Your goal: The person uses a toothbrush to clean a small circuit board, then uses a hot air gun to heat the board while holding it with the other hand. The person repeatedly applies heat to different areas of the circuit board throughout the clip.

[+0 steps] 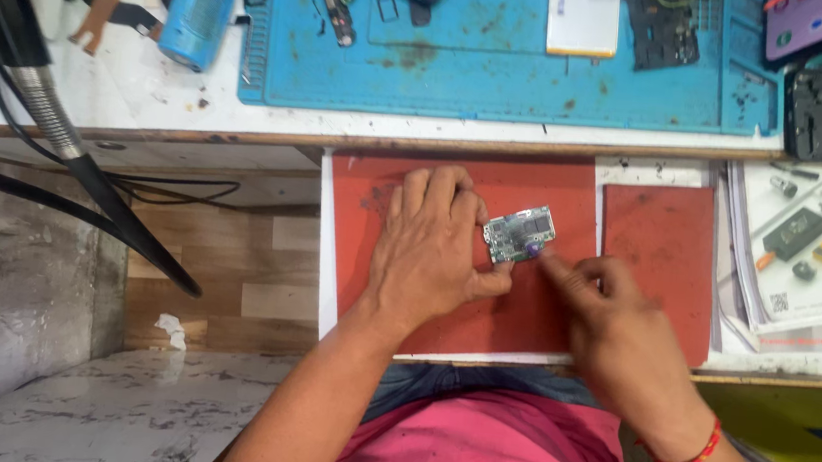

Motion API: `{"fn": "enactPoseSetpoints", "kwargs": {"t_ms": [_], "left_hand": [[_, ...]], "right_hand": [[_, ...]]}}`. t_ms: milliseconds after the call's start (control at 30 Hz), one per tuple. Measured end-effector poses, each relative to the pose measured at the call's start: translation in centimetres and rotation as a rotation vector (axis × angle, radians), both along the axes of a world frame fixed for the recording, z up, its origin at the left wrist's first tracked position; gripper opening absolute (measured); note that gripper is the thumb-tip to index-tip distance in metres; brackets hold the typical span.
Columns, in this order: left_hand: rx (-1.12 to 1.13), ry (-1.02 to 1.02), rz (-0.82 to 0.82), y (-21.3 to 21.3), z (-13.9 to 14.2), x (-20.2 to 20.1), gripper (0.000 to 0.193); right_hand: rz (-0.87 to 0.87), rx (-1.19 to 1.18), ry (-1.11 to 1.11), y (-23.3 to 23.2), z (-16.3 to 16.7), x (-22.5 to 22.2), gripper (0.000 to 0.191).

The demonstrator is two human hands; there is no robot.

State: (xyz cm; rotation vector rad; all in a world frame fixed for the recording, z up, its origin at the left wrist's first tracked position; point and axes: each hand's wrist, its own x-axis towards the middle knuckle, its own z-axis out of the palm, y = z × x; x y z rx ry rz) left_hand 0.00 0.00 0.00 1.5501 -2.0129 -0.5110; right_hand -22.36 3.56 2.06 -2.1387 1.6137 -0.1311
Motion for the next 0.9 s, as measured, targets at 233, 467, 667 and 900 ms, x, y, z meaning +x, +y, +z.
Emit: {"fn": "enactPoseSetpoints", "kwargs": {"t_ms": [233, 467, 667, 900], "left_hand": [[-0.049, -0.005, -0.015, 0.0, 0.0, 0.4, 0.052], [-0.041, -0.002, -0.022, 0.0, 0.1, 0.7, 0.051], [-0.044, 0.015, -0.024, 0.2, 0.1, 0.7, 0.049], [-0.064, 0.026, -0.032, 0.1, 0.0, 0.7, 0.051]], "right_hand": [[0.07, -0.052, -0.096, 0.2, 0.3, 0.3, 0.059], [0.054, -0.055, -0.074, 0.0, 0.5, 0.3, 0.064], [0.055, 0.0, -0.081, 0.3, 0.8, 0.8, 0.067], [0.091, 0.071, -0.004, 0.0, 1.1, 1.1, 0.071]]}}
